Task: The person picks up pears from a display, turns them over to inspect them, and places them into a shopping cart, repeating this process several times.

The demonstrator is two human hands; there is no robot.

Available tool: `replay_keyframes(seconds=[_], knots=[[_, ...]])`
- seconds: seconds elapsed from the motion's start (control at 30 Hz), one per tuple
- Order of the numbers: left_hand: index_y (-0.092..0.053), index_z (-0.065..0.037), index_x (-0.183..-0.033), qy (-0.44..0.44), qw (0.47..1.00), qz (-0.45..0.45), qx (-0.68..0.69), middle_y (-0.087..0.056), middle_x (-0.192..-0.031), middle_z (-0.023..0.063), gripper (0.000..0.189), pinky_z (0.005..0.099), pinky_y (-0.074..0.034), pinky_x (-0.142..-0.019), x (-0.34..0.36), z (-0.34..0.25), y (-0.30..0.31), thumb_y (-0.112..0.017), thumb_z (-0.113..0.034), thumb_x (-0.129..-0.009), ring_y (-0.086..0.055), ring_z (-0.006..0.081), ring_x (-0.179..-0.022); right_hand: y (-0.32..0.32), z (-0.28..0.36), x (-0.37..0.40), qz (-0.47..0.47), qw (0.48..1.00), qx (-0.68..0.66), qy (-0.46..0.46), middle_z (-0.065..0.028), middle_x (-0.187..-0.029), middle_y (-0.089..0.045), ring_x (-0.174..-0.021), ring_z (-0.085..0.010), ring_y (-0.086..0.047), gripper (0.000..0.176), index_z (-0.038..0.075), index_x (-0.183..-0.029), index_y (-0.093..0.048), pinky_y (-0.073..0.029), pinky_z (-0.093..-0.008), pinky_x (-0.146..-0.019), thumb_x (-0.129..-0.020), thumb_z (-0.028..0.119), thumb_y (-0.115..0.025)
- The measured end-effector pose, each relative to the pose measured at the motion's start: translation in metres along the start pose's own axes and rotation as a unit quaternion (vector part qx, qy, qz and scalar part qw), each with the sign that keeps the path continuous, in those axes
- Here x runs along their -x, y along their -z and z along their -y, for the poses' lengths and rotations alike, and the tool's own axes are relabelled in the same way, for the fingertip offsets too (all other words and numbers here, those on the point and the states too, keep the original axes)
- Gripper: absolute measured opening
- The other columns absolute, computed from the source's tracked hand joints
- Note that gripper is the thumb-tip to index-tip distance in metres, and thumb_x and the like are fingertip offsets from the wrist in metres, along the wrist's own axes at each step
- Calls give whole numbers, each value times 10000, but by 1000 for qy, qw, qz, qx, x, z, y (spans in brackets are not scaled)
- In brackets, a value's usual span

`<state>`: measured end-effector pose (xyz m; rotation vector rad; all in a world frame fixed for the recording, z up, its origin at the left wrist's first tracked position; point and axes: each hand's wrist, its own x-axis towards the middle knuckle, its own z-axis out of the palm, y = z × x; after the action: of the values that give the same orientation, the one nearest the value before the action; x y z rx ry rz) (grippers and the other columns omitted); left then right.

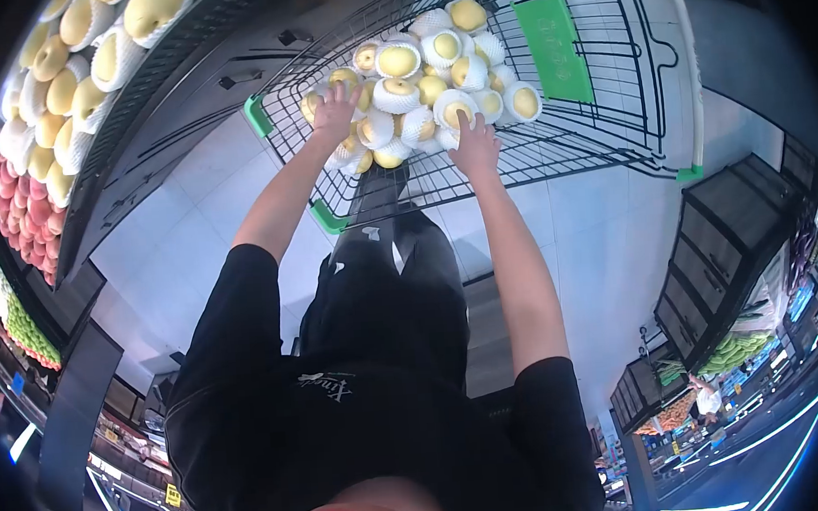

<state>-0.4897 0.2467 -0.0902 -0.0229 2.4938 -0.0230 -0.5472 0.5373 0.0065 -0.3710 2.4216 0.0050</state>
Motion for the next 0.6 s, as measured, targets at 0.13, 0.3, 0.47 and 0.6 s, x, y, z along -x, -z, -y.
replay_keyframes(seconds=[0.13, 0.3, 0.47, 0.6], knots=[[-276, -205, -1528, 5, 1000, -8, 4, -336, -1490, 230, 819, 482, -410, -1036, -15, -4, -9, -696, -141, -827, -400, 403, -1353, -26, 2, -49, 7, 998, 68, -17, -145, -1515, -333, -1317, -377, -424, 943, 204, -1513, -311, -435, -613, -941, -725, 292, -822], [-336, -211, -1469, -18, 999, -17, 27, -411, -1382, 220, 774, 459, -448, -988, -26, -8, -5, -703, -87, -799, -470, 391, -1264, -56, 2, -75, -79, 989, 125, 28, -171, -1443, -389, -1262, -367, -463, 903, 134, -1416, -394, -452, -577, -927, -668, 331, -860], [-401, -194, -1415, -8, 997, -58, 58, -444, -1296, 217, 752, 462, -473, -974, -17, -2, 12, -734, -79, -749, -497, 401, -1207, -51, 1, -94, -80, 995, 38, 35, -150, -1262, -485, -1177, -358, -501, 881, 66, -1331, -413, -467, -523, -915, -631, 332, -877], [-448, -155, -1385, 74, 959, -191, 195, -444, -1282, 236, 819, 479, -463, -1011, 35, -19, 49, -813, -145, -652, -495, 439, -1200, -23, -15, -74, -83, 987, -139, 18, -180, -1252, -501, -1139, -388, -529, 898, 44, -1321, -389, -476, -507, -918, -618, 299, -886]])
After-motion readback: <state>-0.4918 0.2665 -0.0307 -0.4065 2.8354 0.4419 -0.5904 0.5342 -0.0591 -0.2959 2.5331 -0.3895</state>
